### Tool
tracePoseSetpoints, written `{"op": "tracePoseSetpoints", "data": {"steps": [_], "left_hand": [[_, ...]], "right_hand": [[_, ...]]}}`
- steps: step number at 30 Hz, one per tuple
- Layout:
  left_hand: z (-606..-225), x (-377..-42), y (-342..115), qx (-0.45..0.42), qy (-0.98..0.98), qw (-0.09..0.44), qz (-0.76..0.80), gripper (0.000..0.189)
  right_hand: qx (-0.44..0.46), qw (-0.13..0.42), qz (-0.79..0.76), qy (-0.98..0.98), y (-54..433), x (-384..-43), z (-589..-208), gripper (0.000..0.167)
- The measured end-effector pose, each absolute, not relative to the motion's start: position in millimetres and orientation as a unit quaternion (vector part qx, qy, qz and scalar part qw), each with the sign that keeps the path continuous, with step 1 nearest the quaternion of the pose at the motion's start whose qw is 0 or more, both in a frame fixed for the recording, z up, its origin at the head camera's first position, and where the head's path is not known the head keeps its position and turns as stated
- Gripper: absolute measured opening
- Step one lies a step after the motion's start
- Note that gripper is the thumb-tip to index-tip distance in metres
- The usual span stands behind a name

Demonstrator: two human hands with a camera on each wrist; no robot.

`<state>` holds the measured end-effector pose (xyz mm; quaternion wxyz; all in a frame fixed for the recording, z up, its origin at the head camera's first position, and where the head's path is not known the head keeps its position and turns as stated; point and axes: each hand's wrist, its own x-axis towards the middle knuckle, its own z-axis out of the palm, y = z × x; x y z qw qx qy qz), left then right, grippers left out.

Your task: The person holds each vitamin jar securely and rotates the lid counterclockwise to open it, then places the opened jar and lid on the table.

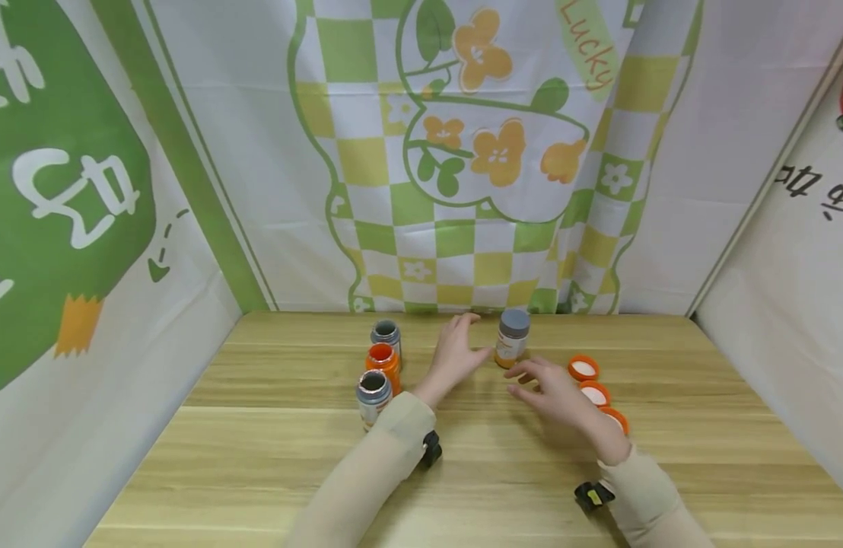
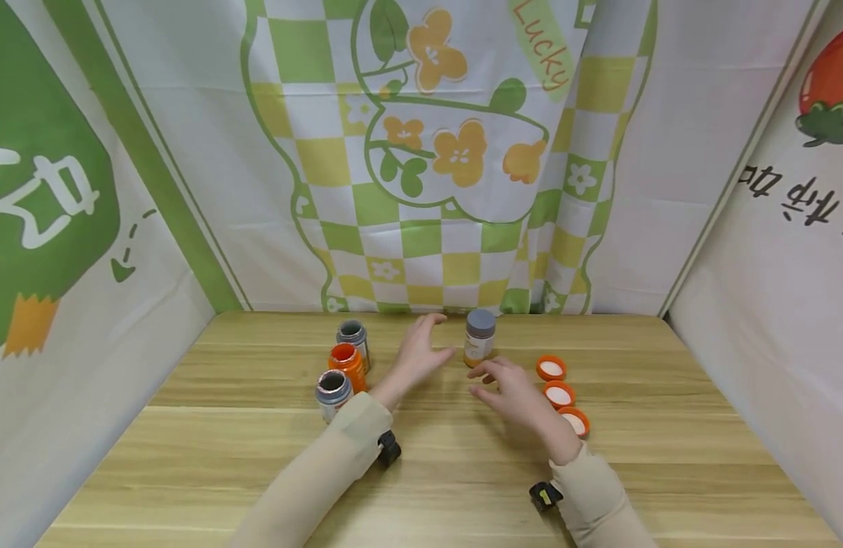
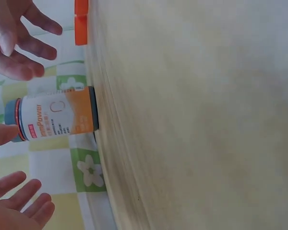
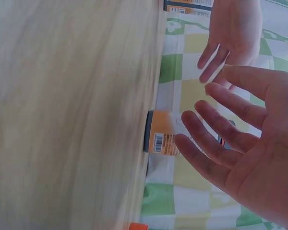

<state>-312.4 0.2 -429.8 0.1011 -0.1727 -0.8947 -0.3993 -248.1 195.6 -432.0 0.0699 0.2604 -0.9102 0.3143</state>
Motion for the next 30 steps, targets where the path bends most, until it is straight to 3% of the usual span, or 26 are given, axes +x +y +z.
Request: {"op": "tracePoseSetpoints", "data": {"steps": [30], "left_hand": [[-450,-344,30,-0.18,-0.891,-0.001,-0.416,0.075]], "right_hand": [[0.269,0.063,0.313,-0.909,190,-242,-429,0.022]]}}
